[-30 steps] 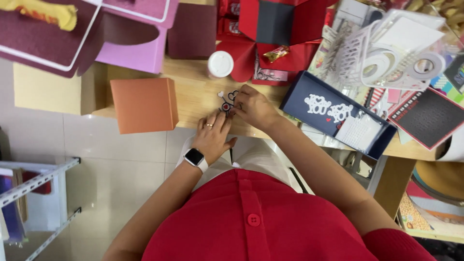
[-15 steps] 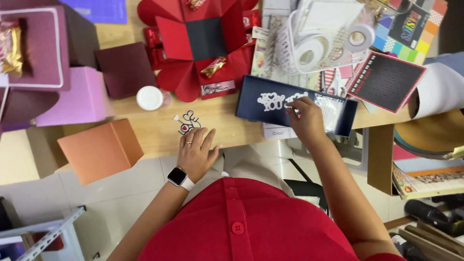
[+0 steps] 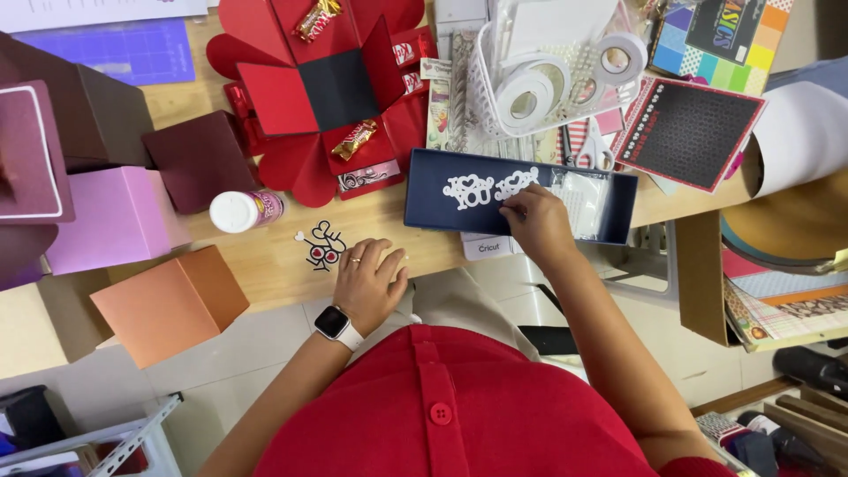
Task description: The person assembles a red flower-shaped gift box by applying glue to a 'I LOVE YOU' cutout and attaching it to the box lid. They then place the decorated lid onto the box and handle a sheet of pearl stickers.
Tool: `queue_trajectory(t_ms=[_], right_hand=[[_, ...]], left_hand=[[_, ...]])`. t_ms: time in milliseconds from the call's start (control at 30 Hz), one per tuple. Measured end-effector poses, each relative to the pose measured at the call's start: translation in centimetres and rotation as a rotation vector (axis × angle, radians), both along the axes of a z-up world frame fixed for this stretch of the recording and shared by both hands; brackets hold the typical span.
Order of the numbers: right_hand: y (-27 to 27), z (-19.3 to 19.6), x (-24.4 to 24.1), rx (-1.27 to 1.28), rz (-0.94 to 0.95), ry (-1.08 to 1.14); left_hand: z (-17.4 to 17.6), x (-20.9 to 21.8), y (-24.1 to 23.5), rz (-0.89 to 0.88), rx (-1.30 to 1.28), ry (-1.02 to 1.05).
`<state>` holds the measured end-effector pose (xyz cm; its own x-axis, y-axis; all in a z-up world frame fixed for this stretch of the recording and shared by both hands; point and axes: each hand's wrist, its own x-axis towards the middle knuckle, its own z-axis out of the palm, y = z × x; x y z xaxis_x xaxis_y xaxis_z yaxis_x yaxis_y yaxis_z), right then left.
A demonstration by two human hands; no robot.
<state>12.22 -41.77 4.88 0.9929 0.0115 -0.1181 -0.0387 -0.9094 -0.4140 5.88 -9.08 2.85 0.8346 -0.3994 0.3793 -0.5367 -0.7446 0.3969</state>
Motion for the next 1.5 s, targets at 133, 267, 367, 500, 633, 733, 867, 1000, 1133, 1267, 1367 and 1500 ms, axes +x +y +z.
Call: queue_trajectory(t_ms=[133, 267, 367, 500, 633, 733, 867, 1000, 1133, 1267, 1367, 1500], right_hand=[[3.1, 2.6, 0.0, 0.14, -0.011, 0.023], [11.4, 6.7, -1.8, 0.459, 0.102, 0.065], [15.1, 5.7, -2.8, 0.57, 0.176, 0.048], [17.6, 5.6, -3.2, 0.464, 0.291, -0.023], [18.5, 6.1, -3.4, 0.47, 0.333, -0.068], [17.6, 7.2, -3.3, 0.591, 0.282, 0.012], [7.4, 3.3, -2.0, 0.53, 0.007, 0.005], [-4.1, 2.3, -0.7, 0.059, -0.096, -0.183], [-6.1, 1.3, -0.8, 0.032, -0.056, -0.161], [-6.5, -0.1, -0.8, -0.145, 0.06, -0.168], [-6.9, -1.0, -0.8, -0.221, 0.099, -0.182], [-7.3, -1.2, -0.2, -0.259, 0.141, -0.107]], left_hand=[[2.8, 0.5, -1.2, 0.067, -0.331, 0.398], [6.1, 0.7, -2.3, 0.372, -1.233, 1.199], [6.3, 0.5, -1.4, 0.533, -1.481, 1.213], [5.2, -0.5, 0.1, 0.678, -1.584, 1.202], [4.7, -1.0, 1.1, 0.67, -1.651, 1.268], [3.6, -1.0, 1.2, 0.673, -1.671, 1.246], [4.0, -0.1, 1.1, 0.626, -1.681, 1.262], [5.2, 1.0, 0.8, 0.579, -1.654, 1.297], [4.6, 1.5, 0.0, 0.529, -1.622, 1.337], [4.7, 2.2, -0.4, 0.489, -1.599, 1.369], [4.6, 2.5, -0.4, 0.469, -1.594, 1.379], [5.0, 2.7, -0.4, 0.447, -1.594, 1.399]])
